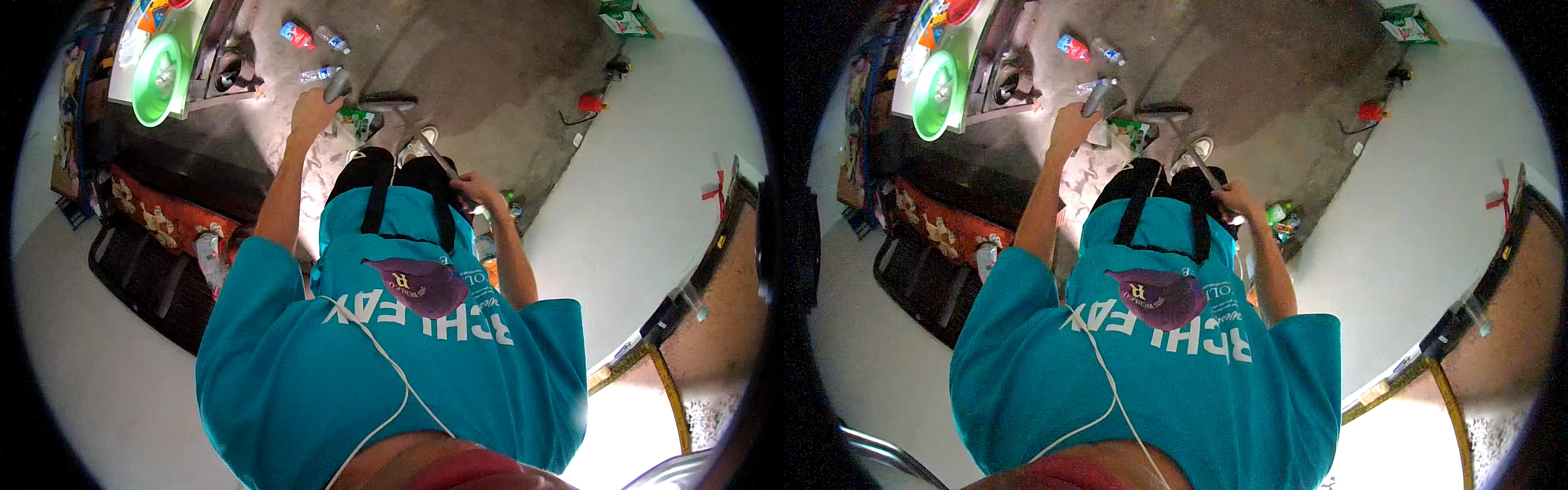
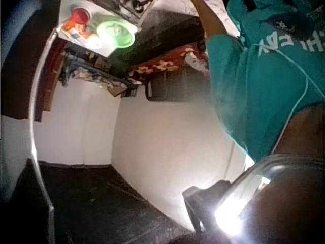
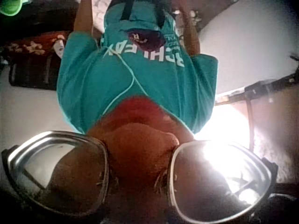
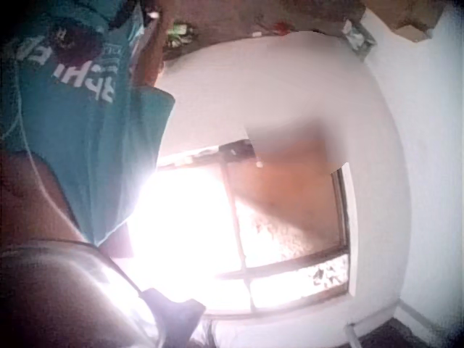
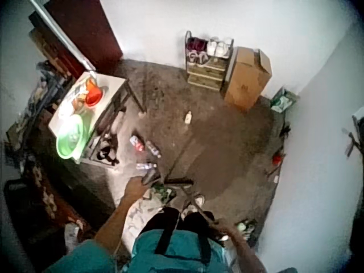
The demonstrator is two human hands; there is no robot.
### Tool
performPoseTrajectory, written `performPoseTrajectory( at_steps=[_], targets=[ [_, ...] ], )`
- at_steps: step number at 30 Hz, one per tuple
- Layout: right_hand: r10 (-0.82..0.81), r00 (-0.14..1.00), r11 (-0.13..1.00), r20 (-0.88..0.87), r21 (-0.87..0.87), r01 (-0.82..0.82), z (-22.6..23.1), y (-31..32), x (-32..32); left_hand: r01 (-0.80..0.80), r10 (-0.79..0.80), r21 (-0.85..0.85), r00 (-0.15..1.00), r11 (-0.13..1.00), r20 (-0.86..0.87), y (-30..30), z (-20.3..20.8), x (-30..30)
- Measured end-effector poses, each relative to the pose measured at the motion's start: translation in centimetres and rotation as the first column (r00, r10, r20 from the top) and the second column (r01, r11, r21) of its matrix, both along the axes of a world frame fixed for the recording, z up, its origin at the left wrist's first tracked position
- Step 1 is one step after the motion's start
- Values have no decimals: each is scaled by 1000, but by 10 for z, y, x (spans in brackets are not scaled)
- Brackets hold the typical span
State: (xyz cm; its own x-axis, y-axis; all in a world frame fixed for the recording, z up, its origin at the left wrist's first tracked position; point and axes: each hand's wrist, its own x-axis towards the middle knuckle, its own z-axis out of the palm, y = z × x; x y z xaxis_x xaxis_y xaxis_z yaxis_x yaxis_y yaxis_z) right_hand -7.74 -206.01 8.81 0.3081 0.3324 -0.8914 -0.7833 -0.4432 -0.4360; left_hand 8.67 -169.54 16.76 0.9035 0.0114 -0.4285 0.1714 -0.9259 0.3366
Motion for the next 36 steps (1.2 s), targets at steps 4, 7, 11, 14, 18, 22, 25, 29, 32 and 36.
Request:
performPoseTrajectory(
  at_steps=[4,7,11,14,18,22,25,29,32,36],
  targets=[
    [-217,957,976,-193,-70,207,62,-4,11,-34,34,-6,997,999,-69,11,10,-9],
    [-264,957,964,-122,-13,264,88,18,-13,32,-30,87,999,996,-19,32,2,-15],
    [-382,924,922,-15,-76,380,92,71,-27,76,-75,-23,996,997,47,67,6,-14],
    [-581,813,812,35,-49,582,86,110,-32,74,-58,-133,991,988,120,89,14,-15],
    [-654,750,746,102,-79,661,91,151,-27,114,-98,-152,989,982,114,113,19,-8],
    [-656,734,735,174,-75,674,98,163,-5,59,-31,-257,993,965,114,121,32,10],
    [-680,711,715,178,-54,697,99,164,25,55,-14,-240,985,969,171,118,32,35],
    [-661,722,731,203,-42,681,68,141,81,-70,98,-241,989,968,107,97,13,80],
    [-611,768,781,190,-13,624,58,128,137,-116,147,-148,964,982,219,82,-11,103],
    [-505,837,851,211,-37,523,45,119,194,-269,293,-172,947,948,130,57,-19,134]
  ],
)
